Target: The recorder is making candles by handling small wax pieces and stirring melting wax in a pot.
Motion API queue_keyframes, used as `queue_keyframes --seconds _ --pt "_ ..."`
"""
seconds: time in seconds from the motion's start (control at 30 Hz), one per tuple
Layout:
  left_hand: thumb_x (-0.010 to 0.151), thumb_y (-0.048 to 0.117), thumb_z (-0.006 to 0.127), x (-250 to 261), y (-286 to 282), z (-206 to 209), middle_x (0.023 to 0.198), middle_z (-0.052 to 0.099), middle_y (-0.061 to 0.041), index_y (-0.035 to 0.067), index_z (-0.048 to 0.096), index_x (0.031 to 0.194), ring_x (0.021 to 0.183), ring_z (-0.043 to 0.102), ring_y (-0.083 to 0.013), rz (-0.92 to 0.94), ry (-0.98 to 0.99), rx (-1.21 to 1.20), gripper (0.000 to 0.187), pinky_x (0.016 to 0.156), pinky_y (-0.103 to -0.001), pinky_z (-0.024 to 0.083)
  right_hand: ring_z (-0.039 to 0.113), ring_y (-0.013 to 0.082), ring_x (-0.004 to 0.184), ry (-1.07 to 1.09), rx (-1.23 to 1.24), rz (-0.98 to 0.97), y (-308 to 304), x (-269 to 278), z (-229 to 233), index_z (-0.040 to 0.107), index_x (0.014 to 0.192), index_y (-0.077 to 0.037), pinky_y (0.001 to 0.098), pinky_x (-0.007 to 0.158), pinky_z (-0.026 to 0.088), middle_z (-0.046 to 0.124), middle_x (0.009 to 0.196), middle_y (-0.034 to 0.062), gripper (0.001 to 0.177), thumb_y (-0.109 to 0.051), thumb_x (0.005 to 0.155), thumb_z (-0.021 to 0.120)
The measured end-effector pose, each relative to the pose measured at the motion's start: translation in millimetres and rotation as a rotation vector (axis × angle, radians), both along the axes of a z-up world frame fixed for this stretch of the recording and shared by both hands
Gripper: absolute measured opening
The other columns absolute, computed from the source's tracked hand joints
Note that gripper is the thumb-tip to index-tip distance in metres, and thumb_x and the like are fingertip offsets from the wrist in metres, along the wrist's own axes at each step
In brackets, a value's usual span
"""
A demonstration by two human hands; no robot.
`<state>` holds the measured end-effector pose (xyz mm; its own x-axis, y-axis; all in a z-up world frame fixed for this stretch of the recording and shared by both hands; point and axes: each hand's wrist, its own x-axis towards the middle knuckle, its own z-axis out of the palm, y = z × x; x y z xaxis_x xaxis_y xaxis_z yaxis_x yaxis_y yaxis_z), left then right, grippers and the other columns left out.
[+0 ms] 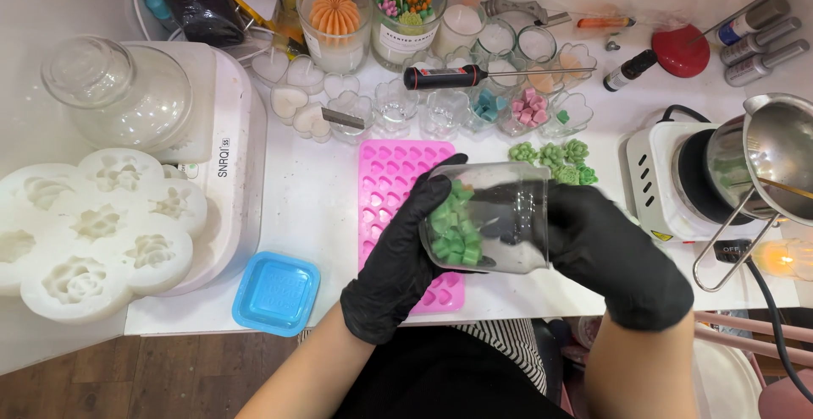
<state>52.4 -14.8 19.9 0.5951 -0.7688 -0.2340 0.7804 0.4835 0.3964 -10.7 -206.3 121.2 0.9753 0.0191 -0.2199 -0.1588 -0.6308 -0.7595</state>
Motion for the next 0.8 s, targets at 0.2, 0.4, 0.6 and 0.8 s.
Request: queue_keyframes --seconds 0.2,0.4,0.6,0.8 --pt "0.093 0.04 0.061 -1 6 7 0.139 0.056 -0.009 0.021 0.039 0.155 0.121 0.059 -0.024 0.33 -0.265 0.025 0.068 0.084 -0.048 0.063 0.069 0.0194 0.113 -0.444 0.405 -0.507 23 -23 -36 0.061 0.139 0.0 0.0344 0.1 0.056 0.071 0.126 0.0095 0.035 -0.014 0.108 0.055" --pt "0.095 0.014 0.077 -1 12 25 0.152 0.055 -0.013 0.01 0.044 0.154 0.141 0.054 -0.0275 0.59 -1.251 0.554 0.068 0.125 -0.042 0.045 0.065 0.025 0.124 -0.351 0.852 -0.541 48 -12 -61 0.048 0.148 -0.003 0.0367 0.1 0.052 0.063 0.141 0.0138 0.059 -0.019 0.093 0.064" --pt "0.084 0.018 0.087 -9 17 70 0.14 0.06 -0.01 0.012 0.051 0.154 0.13 0.061 -0.0251 0.471 -1.317 0.723 0.079 0.115 -0.036 0.052 0.065 0.0259 0.127 -0.5 0.006 -0.194 44 -4 -92 0.053 0.142 -0.003 0.0357 0.108 0.05 0.066 0.137 0.0134 0.06 -0.013 0.087 0.075" --pt "0.086 0.015 0.085 -5 21 57 0.148 0.057 -0.013 0.01 0.047 0.154 0.138 0.056 -0.0303 0.554 -1.402 0.682 0.078 0.12 -0.04 0.046 0.067 0.0251 0.121 -0.469 -0.032 -0.241 43 -1 -87 0.055 0.139 0.0 0.036 0.102 0.052 0.067 0.133 0.0142 0.064 -0.017 0.081 0.079"
